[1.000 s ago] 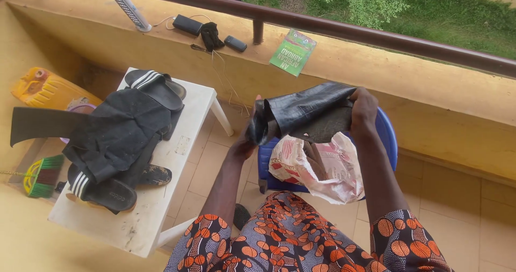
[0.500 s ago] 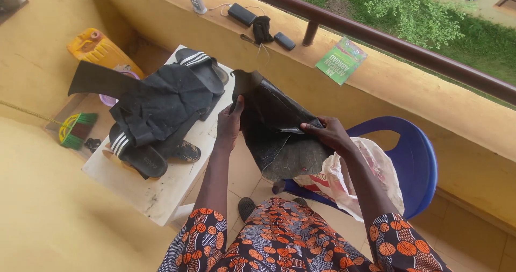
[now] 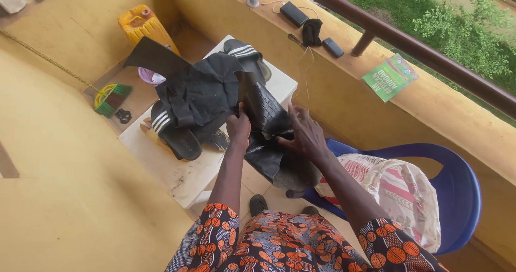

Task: Sorting and inspecting pieces of black material and various sandals on a balcony table

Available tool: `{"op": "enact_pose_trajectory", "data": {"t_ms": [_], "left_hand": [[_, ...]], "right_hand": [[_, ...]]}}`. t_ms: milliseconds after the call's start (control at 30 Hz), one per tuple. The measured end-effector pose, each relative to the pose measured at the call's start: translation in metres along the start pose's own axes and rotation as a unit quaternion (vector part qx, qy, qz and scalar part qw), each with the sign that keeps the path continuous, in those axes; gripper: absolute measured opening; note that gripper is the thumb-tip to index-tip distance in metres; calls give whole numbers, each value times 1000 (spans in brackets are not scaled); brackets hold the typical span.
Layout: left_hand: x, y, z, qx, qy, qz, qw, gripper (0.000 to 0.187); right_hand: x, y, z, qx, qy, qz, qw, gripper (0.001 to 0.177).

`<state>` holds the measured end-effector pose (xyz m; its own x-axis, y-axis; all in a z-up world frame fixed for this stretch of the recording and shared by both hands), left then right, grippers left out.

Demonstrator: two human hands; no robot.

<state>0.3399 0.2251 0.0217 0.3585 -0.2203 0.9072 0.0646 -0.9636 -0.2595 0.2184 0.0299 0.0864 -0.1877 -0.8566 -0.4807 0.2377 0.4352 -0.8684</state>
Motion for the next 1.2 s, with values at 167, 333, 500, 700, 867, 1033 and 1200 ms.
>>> {"op": "enact_pose_trajectory", "data": {"t_ms": [167, 333, 500, 700, 867, 1033, 1200], "left_hand": [[2, -16, -7, -50, -112, -3, 992, 122], [21, -50, -4, -107, -89, 0, 990, 136], [-16, -80, 34, -110, -52, 32, 992, 131], [-41, -99, 61, -65, -75, -12, 995, 132], [-20, -125, 66, -40, -15, -171, 984, 100], [-107, -111, 169, -55, 8, -138, 989, 59], [-49, -126, 124, -50, -16, -163, 985, 49]], "right_hand": [[-51, 20, 6, 107, -193, 1, 975, 80], [-16, 25, 25, 209, -77, 87, 971, 18], [52, 37, 52, 236, 132, 213, 939, 44], [38, 66, 74, 188, 137, 362, 903, 34], [-18, 29, 69, 124, 189, 496, 838, 19], [-24, 46, 84, 89, 209, 524, 821, 16], [-69, 51, 92, -10, 168, 436, 884, 58]]}}
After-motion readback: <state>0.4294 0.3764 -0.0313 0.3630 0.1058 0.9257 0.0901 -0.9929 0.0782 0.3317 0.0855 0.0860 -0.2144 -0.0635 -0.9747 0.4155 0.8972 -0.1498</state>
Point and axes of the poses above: each hand's wrist, its own z-axis towards the middle knuckle, its own y-axis out of the palm, x = y × z, the point moved 10 cm from there along z, towards the middle knuckle, and after that the axes turned 9 degrees about x, right-handed, at the moved point
